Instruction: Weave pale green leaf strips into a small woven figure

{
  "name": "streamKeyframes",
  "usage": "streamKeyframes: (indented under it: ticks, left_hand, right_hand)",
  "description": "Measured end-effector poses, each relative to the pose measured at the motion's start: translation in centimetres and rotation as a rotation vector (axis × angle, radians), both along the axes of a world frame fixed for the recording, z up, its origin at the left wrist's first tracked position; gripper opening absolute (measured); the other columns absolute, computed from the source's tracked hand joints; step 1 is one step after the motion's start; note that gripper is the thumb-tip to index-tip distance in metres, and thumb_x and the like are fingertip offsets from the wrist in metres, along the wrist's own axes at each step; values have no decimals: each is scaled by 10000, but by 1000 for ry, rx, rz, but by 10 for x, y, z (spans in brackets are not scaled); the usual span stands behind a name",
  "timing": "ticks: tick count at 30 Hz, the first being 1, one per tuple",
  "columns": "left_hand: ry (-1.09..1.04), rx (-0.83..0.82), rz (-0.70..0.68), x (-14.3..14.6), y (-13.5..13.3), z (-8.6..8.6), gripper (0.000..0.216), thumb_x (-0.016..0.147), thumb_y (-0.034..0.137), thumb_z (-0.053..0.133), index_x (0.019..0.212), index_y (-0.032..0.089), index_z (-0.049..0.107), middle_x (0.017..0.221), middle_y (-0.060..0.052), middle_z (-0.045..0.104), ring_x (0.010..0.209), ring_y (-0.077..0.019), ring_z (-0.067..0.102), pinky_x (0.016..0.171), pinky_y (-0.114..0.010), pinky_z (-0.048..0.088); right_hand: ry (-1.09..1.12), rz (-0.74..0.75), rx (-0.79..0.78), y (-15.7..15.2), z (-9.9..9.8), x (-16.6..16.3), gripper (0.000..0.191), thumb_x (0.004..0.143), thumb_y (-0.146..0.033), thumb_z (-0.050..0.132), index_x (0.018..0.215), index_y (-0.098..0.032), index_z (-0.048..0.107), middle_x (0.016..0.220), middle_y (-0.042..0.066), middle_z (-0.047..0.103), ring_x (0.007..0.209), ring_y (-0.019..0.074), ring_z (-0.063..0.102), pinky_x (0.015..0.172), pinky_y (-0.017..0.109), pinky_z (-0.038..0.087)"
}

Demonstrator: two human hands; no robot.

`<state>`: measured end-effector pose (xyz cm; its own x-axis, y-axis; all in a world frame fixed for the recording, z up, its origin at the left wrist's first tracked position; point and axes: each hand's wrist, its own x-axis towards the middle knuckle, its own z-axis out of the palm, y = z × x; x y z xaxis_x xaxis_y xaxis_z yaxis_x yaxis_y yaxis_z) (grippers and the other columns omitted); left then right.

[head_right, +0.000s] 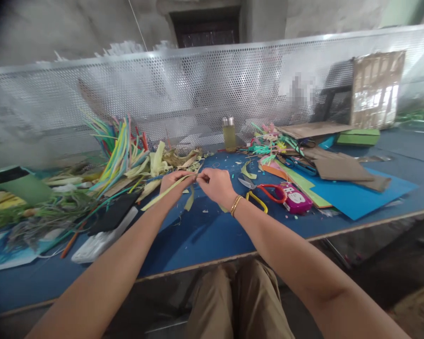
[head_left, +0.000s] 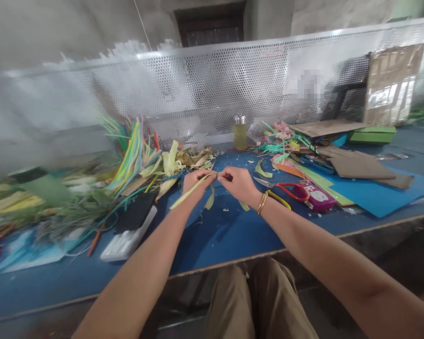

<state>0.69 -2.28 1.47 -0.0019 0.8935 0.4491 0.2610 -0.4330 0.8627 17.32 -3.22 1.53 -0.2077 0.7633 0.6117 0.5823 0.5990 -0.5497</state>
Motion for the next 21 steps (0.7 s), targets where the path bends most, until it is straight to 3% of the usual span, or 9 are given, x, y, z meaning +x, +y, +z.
streamKeyframes:
  ticks: [5, 9, 12, 16, 18, 21]
  left_hand:
    - [-268, -154, -147, 0, 8, -10, 298, 635, 336, 802, 887, 183, 756, 788, -64, 727, 724, -167, 659, 645, -267, 490]
    - [-408, -248, -240, 2, 8, -13, 331, 644, 304, 811, 948, 192, 738, 800, -53, 720, 759, -151, 674, 647, -241, 489]
    - [-463, -257, -250, 3, 7, -13, 357, 645, 290, 806, 976, 180, 730, 781, -48, 708, 759, -150, 674, 637, -236, 485]
    - [-493, -245, -239, 2, 9, -13, 418, 649, 294, 785, 1046, 190, 706, 801, -35, 699, 741, -137, 655, 592, -220, 457]
    - [-498, -239, -239, 1, 11, -14, 421, 664, 302, 768, 1067, 204, 695, 810, -26, 697, 724, -123, 638, 585, -215, 445]
    - [-495, -220, -229, -1, 16, -16, 353, 695, 314, 747, 1030, 212, 699, 784, -19, 687, 707, -114, 627, 585, -217, 441]
  right_hand:
    - [-115, -192, 92, -7, 21, 16, 296, 862, -462, 598, 991, -211, 688, 908, 71, 718, 893, 228, 612, 867, 372, 321]
    - [-226, -281, 154, -38, 32, 43, 281, 890, -456, 556, 932, -217, 699, 945, 85, 701, 933, 251, 594, 893, 403, 296]
    - [-297, -362, 202, -80, 14, 69, 242, 905, -399, 537, 896, -222, 701, 920, 75, 702, 928, 246, 590, 904, 401, 293]
    - [-348, -458, 232, -128, -29, 98, 235, 909, -318, 511, 804, -224, 699, 809, 63, 690, 826, 219, 592, 846, 380, 321]
    - [-314, -516, 263, -138, -43, 107, 217, 897, -300, 522, 779, -224, 688, 781, 52, 685, 798, 210, 599, 826, 371, 333]
    - [-287, -568, 271, -138, -48, 110, 213, 896, -285, 512, 780, -210, 673, 784, 56, 688, 796, 211, 609, 809, 363, 347]
